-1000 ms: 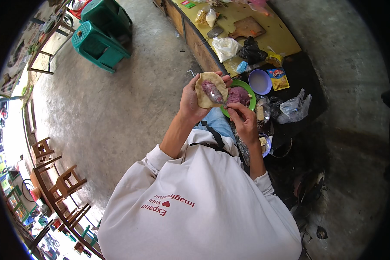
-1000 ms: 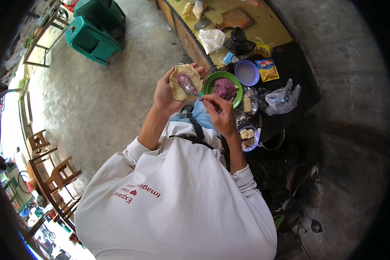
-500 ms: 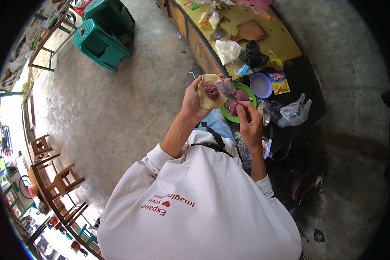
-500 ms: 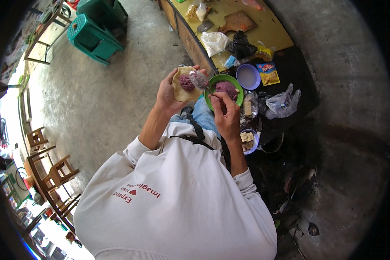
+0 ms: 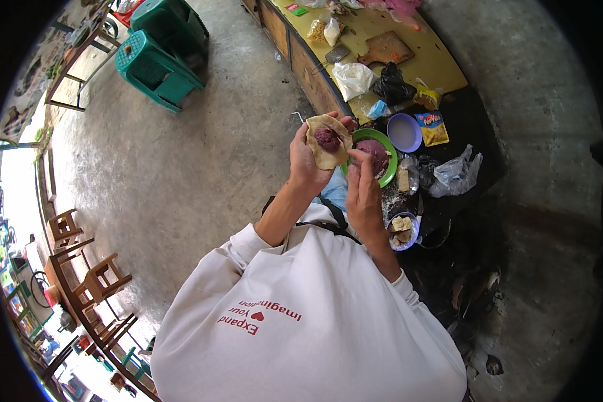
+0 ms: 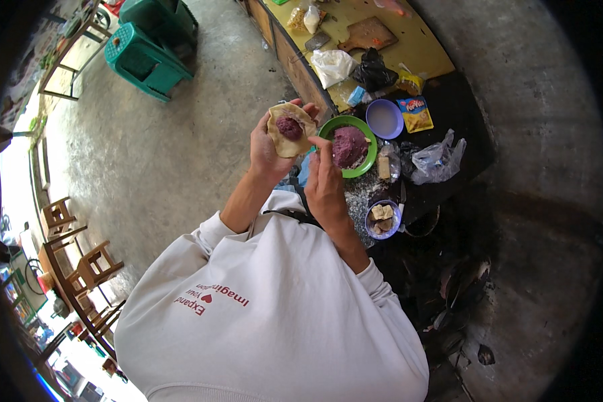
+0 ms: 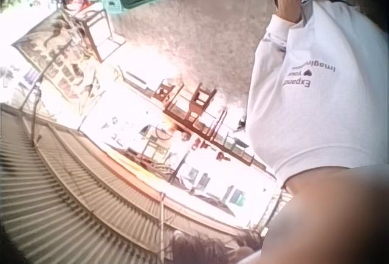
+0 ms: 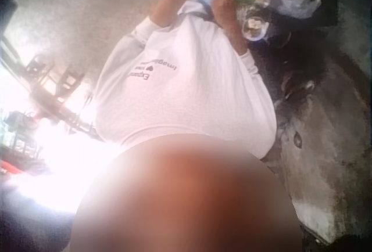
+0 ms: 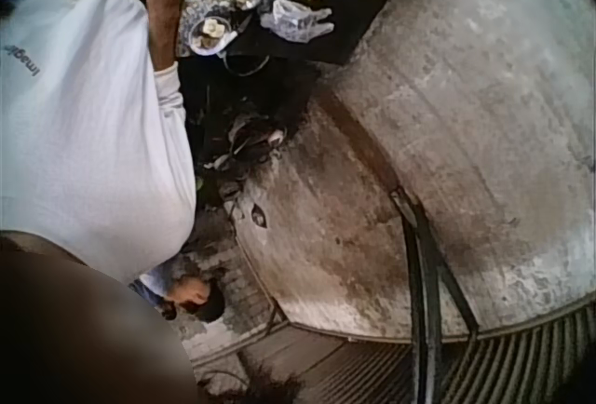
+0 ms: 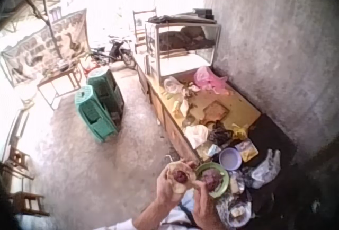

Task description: The person holds a thin dough wrapper and spreads a purple paste onto it using a spoon. They then place the filled wrapper into a small metal mold and press it down to shape the patty.

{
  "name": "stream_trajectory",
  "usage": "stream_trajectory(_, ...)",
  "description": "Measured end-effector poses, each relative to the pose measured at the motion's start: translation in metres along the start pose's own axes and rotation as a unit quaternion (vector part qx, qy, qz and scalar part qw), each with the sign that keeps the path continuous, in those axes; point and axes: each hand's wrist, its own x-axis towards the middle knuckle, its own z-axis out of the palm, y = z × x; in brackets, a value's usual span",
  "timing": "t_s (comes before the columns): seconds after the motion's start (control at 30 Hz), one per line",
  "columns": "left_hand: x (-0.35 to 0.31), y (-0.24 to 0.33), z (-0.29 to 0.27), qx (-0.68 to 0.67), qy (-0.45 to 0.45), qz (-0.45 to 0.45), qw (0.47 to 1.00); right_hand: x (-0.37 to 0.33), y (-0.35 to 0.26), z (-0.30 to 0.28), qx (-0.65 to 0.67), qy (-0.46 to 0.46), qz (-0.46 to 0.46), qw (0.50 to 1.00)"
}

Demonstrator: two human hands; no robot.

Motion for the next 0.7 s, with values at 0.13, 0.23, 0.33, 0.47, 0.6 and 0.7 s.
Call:
stream_trajectory(0.13,-0.001,0.000,0.001,0.000,0.010,0.018,1.000,-0.006,0.014,0.015,-0.066,0.012,-0.068,0.995)
stream_trajectory(0.23,-0.001,0.003,-0.001,-0.016,-0.010,0.004,1.000,-0.004,0.023,0.013,-0.059,0.010,-0.078,0.995)
stream_trajectory(0.33,0.000,0.004,-0.002,-0.029,-0.031,-0.012,0.999,-0.005,0.023,0.007,0.093,-0.008,0.045,0.995)
stream_trajectory(0.47,0.000,0.003,-0.003,-0.013,-0.022,-0.015,1.000,-0.011,0.019,0.001,0.387,-0.029,0.188,0.902)
stream_trajectory(0.6,-0.001,0.001,-0.002,-0.011,-0.018,-0.022,1.000,-0.010,0.020,0.005,0.120,0.010,0.051,0.991)
stream_trajectory(0.7,-0.001,0.001,0.000,-0.005,-0.029,-0.025,0.999,-0.011,0.020,0.007,-0.033,0.015,-0.107,0.994)
